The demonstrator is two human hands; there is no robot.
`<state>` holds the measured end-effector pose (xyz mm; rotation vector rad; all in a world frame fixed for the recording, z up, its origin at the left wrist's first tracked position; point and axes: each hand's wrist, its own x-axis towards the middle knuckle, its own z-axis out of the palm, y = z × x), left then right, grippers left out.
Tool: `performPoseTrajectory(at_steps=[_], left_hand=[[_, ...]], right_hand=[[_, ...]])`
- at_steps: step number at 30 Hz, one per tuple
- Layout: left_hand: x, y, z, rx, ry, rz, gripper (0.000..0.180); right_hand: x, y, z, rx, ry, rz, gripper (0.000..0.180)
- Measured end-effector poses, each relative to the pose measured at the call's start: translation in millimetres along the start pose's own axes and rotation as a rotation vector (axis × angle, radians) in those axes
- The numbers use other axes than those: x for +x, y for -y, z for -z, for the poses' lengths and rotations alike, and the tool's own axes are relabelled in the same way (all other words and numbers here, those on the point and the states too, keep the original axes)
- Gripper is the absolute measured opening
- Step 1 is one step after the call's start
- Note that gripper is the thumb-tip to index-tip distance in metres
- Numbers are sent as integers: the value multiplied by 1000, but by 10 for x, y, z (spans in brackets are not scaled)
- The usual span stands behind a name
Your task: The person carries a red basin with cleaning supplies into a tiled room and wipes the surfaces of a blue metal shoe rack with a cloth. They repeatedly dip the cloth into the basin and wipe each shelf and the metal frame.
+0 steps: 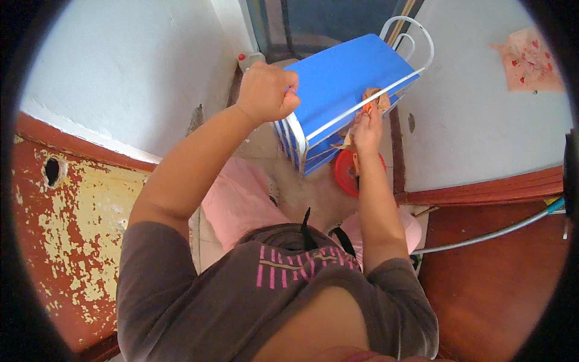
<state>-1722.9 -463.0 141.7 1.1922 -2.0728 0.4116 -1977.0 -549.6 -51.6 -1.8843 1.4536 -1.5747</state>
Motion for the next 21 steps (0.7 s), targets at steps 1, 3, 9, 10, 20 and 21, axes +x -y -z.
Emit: performPoseTrajectory(at_steps=[1, 3, 9, 10, 20, 21], left_hand=[[-37, 37, 33, 6, 11, 11, 5], [-79, 80, 61, 5, 15, 28, 6], [-33, 25, 23, -49, 74, 54, 11], [-32, 31, 19, -44, 84, 48, 12], [-12, 40, 34, -21, 44, 7, 11], [-7, 39, 24, -23, 46, 10, 11]], right_hand=[[-29, 181, 32, -99, 23, 66, 39], [-63, 683, 203, -246, 97, 180, 40], [95, 788, 189, -462, 299, 458, 40], [138, 772, 164, -426, 340, 488, 40], [-293, 1195, 65, 34, 636, 646, 27], [-349, 1155, 91, -1, 655, 611, 27]])
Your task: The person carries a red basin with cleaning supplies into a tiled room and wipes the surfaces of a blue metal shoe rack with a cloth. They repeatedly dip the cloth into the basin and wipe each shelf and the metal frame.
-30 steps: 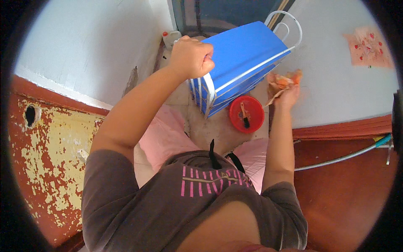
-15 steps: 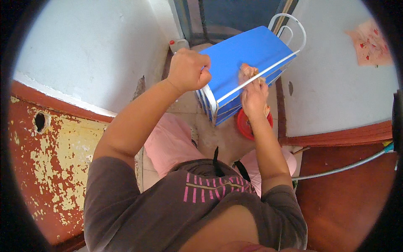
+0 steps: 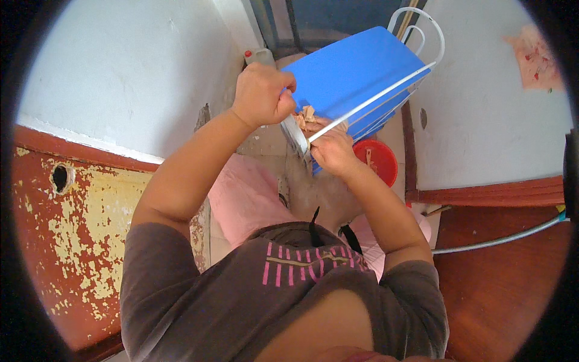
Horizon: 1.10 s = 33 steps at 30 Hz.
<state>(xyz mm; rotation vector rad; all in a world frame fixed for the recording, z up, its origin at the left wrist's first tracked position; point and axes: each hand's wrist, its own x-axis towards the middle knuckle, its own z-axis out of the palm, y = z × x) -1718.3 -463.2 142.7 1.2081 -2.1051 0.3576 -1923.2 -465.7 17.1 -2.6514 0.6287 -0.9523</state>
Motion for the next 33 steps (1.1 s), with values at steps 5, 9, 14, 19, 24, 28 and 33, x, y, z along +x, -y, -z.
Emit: performPoseTrajectory(at_steps=[5, 9, 14, 19, 24, 28, 33], left_hand=[[-17, 20, -32, 29, 6, 16, 9], [-9, -36, 22, 74, 53, 33, 9], [-12, -34, -8, 53, 28, -7, 9], [-20, -25, 63, 33, 64, -9, 9], [17, -27, 16, 36, 32, -55, 10], [7, -13, 10, 39, 6, -50, 11], [56, -48, 40, 13, 9, -56, 11]], right_hand=[[-396, 68, -252, 37, -274, -86, 29], [-652, 185, -441, -81, -421, -169, 29], [-571, -206, -418, -284, -252, -48, 30], [-142, -963, 237, -222, -395, -157, 44], [-268, -2002, 658, 342, -700, -401, 30], [-323, -2534, 1007, 319, -1058, -794, 23], [146, -2838, 1448, 1306, -1361, -1053, 25]])
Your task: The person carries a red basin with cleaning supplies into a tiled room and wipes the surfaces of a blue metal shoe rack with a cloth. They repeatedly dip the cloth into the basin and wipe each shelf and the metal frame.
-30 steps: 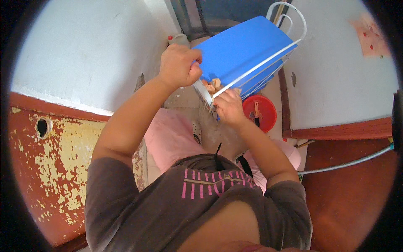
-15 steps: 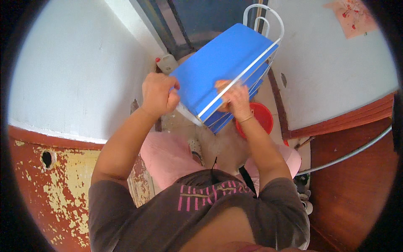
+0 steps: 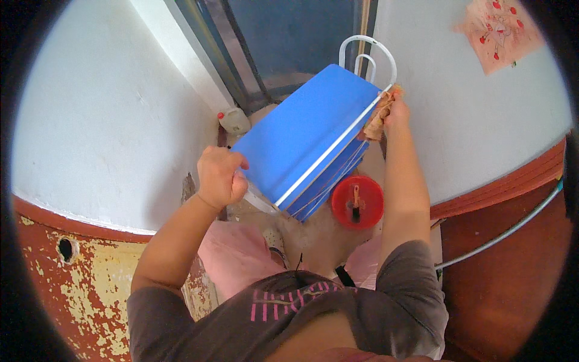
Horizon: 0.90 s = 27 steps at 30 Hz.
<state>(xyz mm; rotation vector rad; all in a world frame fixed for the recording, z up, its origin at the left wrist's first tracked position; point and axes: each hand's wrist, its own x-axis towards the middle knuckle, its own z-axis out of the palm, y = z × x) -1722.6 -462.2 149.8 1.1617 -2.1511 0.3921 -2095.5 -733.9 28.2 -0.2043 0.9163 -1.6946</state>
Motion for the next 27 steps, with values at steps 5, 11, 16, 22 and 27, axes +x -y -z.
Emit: performPoseTrajectory(at_steps=[5, 11, 16, 22, 27], left_hand=[[15, 49, -22, -16, -23, -40, 13], [-4, 33, -8, 10, -11, -8, 14], [-117, 67, 24, 5, 70, 40, 15], [-17, 8, 5, -13, -12, 26, 11], [-34, 64, 88, -98, 62, 32, 9]], right_hand=[[166, 82, -269, -386, 43, 3, 23], [-379, -355, -153, -424, 198, -28, 22], [-1734, -866, -89, -787, 228, -45, 22], [-2900, -1188, 193, -1051, 588, 167, 19], [-3404, -1102, 451, -892, 681, 185, 28]])
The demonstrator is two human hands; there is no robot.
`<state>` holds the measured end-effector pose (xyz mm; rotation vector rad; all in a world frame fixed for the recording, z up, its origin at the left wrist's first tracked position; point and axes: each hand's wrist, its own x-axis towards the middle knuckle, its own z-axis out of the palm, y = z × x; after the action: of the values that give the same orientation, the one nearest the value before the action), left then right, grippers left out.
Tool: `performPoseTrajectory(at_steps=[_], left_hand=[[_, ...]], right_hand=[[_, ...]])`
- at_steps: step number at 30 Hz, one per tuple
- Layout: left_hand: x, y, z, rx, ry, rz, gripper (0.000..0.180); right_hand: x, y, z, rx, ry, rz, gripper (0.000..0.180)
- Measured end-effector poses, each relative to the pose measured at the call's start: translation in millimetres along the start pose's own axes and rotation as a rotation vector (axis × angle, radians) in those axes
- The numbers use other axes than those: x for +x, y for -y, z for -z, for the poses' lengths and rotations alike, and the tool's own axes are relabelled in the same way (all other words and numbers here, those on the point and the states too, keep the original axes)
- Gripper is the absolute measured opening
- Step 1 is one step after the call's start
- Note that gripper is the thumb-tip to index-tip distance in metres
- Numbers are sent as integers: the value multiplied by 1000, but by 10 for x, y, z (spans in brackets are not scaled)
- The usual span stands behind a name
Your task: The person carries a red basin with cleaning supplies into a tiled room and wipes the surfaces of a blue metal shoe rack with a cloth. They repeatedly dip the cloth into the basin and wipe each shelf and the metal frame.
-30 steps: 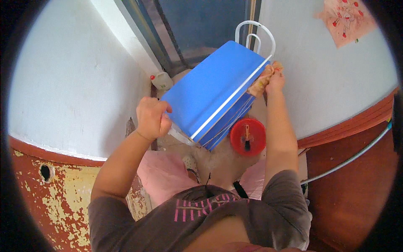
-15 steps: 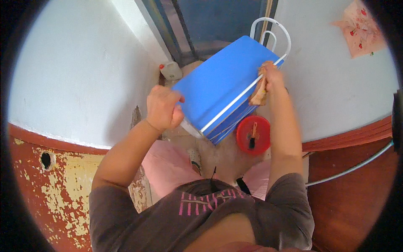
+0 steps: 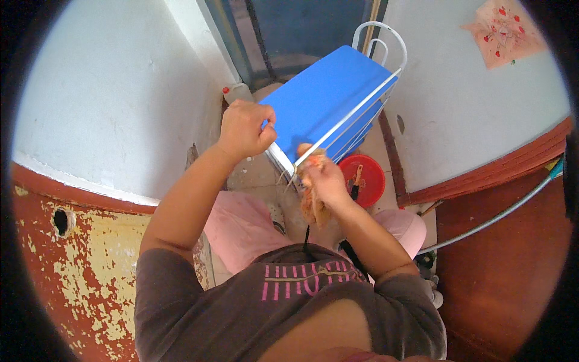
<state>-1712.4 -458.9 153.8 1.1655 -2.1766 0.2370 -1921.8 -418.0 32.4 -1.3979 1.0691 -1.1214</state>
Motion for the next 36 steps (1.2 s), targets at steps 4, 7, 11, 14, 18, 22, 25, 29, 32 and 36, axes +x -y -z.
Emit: performPoseTrajectory(at_steps=[4, 7, 11, 14, 18, 22, 25, 29, 32, 36], left_hand=[[3, 224, 44, -306, -27, 141, 10], [-32, 426, 58, -339, 32, 303, 20], [-75, 517, 39, -395, 120, 389, 28], [42, 292, -70, -368, 69, 382, 31], [35, 81, -126, -292, 9, 450, 36], [236, -71, -303, -269, 63, 479, 39], [333, -171, -477, -301, 115, 409, 37], [690, -359, -713, -540, 219, 387, 33], [883, -437, -879, -651, 256, 400, 30], [1013, -505, -1044, -806, 262, 402, 30]], right_hand=[[272, -367, 265, 311, -351, -277, 24], [431, -268, 201, 286, -258, -358, 21], [527, -182, 6, 27, -296, -285, 21], [726, -1075, 228, -75, -427, -99, 26], [854, -708, 259, 8, -434, -215, 35], [1366, -712, 612, 119, -343, -296, 35], [1726, -636, 877, -55, -220, -329, 33], [2341, -850, 1530, 72, -21, -347, 27], [2498, -780, 1790, -56, 118, -293, 32], [2516, -767, 2214, -430, -126, -128, 55]])
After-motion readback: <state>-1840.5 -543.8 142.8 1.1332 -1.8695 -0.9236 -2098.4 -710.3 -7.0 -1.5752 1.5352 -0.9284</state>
